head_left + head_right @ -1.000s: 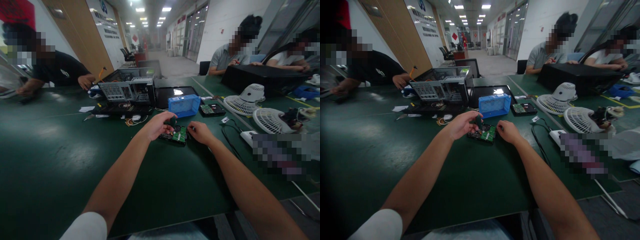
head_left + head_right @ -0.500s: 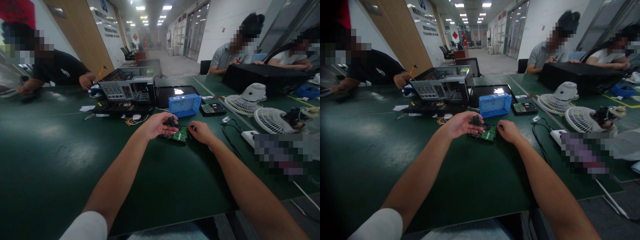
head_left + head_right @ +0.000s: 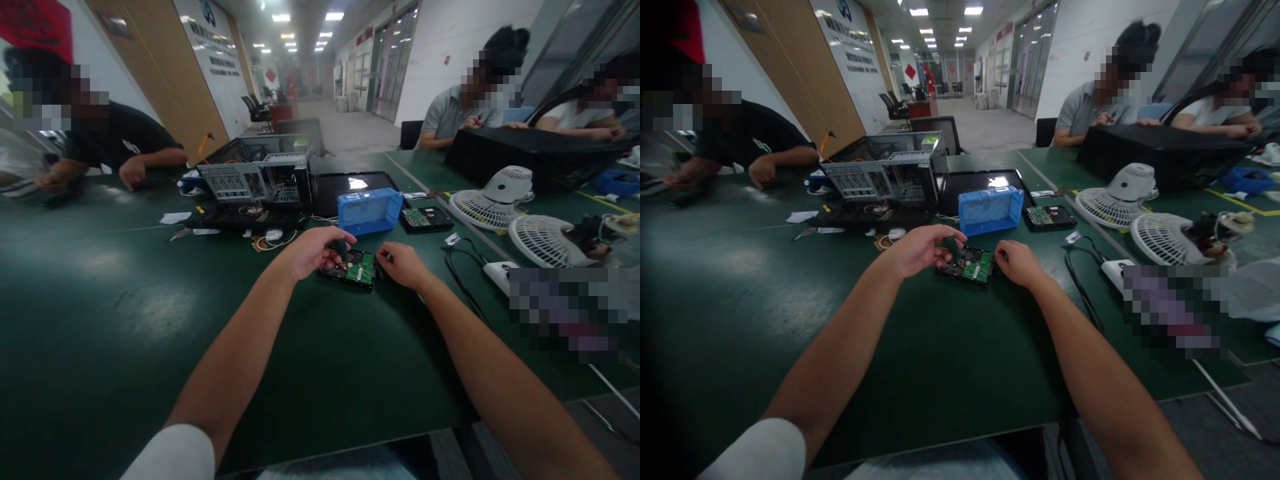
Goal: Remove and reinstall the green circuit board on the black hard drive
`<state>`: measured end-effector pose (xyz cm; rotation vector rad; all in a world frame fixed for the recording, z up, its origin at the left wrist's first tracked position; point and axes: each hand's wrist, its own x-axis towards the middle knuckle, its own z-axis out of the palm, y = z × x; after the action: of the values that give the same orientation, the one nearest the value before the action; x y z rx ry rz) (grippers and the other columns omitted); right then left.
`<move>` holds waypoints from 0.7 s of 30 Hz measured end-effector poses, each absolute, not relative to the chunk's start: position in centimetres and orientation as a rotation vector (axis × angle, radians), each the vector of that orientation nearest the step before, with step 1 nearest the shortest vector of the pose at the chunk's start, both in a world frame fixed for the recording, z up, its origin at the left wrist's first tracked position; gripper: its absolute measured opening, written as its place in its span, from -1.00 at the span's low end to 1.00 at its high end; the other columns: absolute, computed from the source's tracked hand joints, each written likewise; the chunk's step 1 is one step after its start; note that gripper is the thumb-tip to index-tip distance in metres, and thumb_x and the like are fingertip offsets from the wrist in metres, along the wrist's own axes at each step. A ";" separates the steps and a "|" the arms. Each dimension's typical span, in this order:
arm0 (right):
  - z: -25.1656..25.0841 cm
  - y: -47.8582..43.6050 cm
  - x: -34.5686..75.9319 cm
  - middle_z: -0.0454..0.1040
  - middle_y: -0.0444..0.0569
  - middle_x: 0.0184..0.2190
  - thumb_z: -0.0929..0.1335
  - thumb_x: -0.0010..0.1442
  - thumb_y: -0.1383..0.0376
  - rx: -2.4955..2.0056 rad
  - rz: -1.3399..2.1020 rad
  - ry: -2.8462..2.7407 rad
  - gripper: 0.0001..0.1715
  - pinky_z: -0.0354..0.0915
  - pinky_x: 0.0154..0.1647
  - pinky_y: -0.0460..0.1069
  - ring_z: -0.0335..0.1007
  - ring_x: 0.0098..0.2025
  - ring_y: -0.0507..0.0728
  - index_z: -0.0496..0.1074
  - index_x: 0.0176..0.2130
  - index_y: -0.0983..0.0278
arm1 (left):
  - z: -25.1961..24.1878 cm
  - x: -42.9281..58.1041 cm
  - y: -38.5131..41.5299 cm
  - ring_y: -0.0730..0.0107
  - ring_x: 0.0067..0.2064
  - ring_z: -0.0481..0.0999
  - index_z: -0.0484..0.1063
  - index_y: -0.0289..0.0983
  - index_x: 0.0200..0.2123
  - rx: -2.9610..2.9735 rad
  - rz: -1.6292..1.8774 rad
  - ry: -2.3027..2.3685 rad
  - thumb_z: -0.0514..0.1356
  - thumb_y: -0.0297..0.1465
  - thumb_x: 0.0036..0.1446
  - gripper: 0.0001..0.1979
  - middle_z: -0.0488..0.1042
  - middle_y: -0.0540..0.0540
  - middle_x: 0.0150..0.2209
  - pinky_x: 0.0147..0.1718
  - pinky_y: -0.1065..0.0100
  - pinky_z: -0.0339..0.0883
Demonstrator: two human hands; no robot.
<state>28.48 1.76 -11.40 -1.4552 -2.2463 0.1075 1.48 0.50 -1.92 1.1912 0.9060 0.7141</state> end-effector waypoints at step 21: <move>-11.4 1.9 28.4 0.53 0.02 -0.30 0.30 0.32 0.27 -1.459 0.114 -2.252 -0.83 0.21 -0.25 -0.03 0.40 -0.30 0.12 0.47 -0.28 0.24 | -1.7 2.7 -0.4 0.46 -0.39 0.53 0.53 -0.30 -0.17 1.324 0.831 0.924 0.30 -0.28 0.19 -0.78 0.53 -0.18 -0.14 -0.51 0.46 0.30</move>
<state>28.43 1.86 -11.42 -1.4590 -2.2519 0.1144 2.68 -0.38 -1.65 1.3238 0.9238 0.8307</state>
